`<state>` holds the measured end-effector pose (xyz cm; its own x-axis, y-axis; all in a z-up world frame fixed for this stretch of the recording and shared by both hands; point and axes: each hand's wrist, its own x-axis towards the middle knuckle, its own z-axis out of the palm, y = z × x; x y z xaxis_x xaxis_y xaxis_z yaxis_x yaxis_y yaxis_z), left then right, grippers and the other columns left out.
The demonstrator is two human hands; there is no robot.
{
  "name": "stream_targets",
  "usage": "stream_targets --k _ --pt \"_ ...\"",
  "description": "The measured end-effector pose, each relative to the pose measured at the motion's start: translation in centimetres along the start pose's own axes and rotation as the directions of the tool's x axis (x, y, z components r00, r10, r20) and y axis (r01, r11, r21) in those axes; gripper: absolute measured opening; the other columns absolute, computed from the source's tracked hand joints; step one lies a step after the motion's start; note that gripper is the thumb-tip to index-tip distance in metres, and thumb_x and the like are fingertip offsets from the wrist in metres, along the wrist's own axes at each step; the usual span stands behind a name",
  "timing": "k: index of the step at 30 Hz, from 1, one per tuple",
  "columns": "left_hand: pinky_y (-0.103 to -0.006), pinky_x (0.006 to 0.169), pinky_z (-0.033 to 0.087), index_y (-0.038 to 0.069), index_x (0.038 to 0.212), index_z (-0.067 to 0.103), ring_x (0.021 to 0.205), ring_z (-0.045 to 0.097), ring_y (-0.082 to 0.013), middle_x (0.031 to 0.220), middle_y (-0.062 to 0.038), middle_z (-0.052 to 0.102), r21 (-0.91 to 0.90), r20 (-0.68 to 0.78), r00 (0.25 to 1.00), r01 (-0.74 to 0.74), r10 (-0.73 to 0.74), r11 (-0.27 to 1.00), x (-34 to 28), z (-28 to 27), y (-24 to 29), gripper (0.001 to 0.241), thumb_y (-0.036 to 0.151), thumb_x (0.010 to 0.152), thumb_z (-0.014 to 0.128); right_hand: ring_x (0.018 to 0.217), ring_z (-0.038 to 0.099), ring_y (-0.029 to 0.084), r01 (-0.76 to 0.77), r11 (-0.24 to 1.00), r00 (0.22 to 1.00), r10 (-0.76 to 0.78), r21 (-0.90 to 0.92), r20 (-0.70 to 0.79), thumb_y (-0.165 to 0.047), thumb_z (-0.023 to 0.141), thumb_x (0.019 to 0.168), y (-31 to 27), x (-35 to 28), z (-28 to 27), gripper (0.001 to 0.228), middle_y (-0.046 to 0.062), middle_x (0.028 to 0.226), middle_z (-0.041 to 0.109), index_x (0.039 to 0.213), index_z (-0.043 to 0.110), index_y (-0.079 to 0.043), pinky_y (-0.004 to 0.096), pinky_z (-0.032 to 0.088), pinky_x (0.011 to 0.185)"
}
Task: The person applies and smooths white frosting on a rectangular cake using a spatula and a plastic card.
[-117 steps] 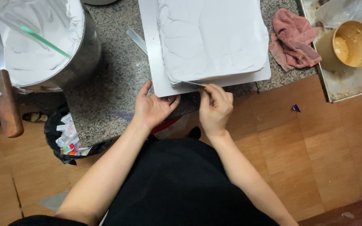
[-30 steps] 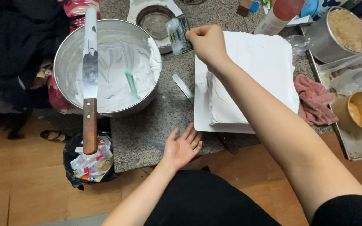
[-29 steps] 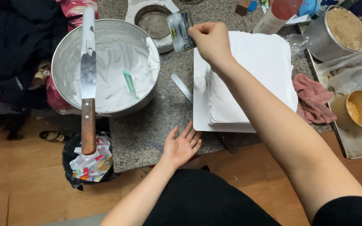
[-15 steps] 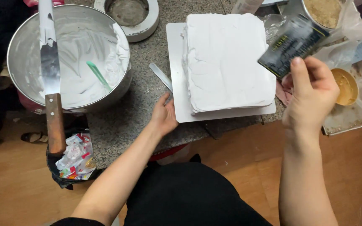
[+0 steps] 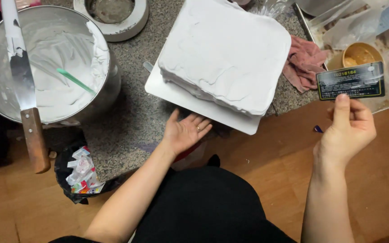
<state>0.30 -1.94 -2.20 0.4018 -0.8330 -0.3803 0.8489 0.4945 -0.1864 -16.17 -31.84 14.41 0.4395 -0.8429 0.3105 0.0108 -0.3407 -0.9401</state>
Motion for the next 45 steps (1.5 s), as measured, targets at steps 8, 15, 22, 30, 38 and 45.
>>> stream_targets --k 8,15,22,30,38,45 --pt "-0.0463 0.118 0.043 0.000 0.154 0.044 0.133 0.058 -0.0347 0.144 -0.025 0.058 0.021 0.012 0.985 -0.172 0.171 0.985 -1.6 0.2 2.1 0.077 0.059 0.108 0.026 0.089 0.053 0.010 0.116 0.992 0.993 -0.115 -0.054 0.006 -0.004 0.063 0.119 0.2 -2.9 1.0 0.005 0.005 0.106 0.062 0.118 0.060 0.000 0.023 0.046 0.084" --pt "-0.0537 0.114 0.045 0.008 0.120 0.070 0.121 0.067 -0.0355 0.124 -0.016 0.074 0.011 -0.054 0.996 -0.075 0.075 0.997 -0.2 -1.0 0.6 0.080 0.076 0.096 0.036 0.092 0.057 0.018 0.208 0.972 0.967 -0.188 -0.110 0.170 -0.007 0.079 0.105 3.1 -8.0 3.4 0.011 0.011 0.093 0.062 0.101 0.070 -0.002 0.035 0.047 0.091" --pt "-0.0528 0.116 0.044 0.004 0.119 0.069 0.122 0.067 -0.0362 0.122 -0.016 0.073 -0.008 -0.050 0.997 -0.053 0.052 0.999 -0.5 1.5 -2.2 0.077 0.071 0.100 0.036 0.096 0.056 0.022 0.316 0.945 0.884 -0.263 -0.080 0.387 -0.004 0.075 0.096 5.5 -9.4 4.1 0.010 0.001 0.096 0.076 0.097 0.078 -0.013 0.033 0.039 0.099" --pt "-0.0535 0.118 0.043 0.005 0.120 0.070 0.122 0.067 -0.0354 0.121 -0.015 0.074 -0.034 -0.072 0.996 -0.055 0.053 0.998 -0.4 1.4 -2.5 0.074 0.069 0.101 0.036 0.098 0.055 0.018 0.369 0.921 0.836 -0.269 -0.126 0.479 -0.019 0.073 0.100 5.0 -9.5 6.5 0.008 -0.008 0.100 0.077 0.100 0.079 -0.024 0.035 0.032 0.101" --pt "-0.0526 0.117 0.043 0.008 0.118 0.070 0.120 0.068 -0.0340 0.120 -0.012 0.075 -0.020 -0.072 0.995 -0.065 0.064 0.998 -0.7 1.0 -2.0 0.071 0.068 0.101 0.037 0.095 0.054 0.016 0.386 0.915 0.849 -0.300 -0.121 0.435 -0.026 0.074 0.101 5.0 -9.5 8.4 0.006 -0.010 0.097 0.077 0.100 0.079 -0.024 0.033 0.031 0.102" --pt "-0.0520 0.117 0.044 0.008 0.119 0.071 0.117 0.069 -0.0332 0.119 -0.012 0.076 -0.032 -0.069 0.995 -0.074 0.072 0.997 -0.8 0.5 -1.7 0.070 0.067 0.101 0.037 0.092 0.055 0.016 0.458 0.871 0.846 -0.365 -0.177 0.390 -0.022 0.078 0.099 4.2 -9.1 9.3 0.003 -0.012 0.097 0.077 0.098 0.079 -0.025 0.034 0.030 0.098"
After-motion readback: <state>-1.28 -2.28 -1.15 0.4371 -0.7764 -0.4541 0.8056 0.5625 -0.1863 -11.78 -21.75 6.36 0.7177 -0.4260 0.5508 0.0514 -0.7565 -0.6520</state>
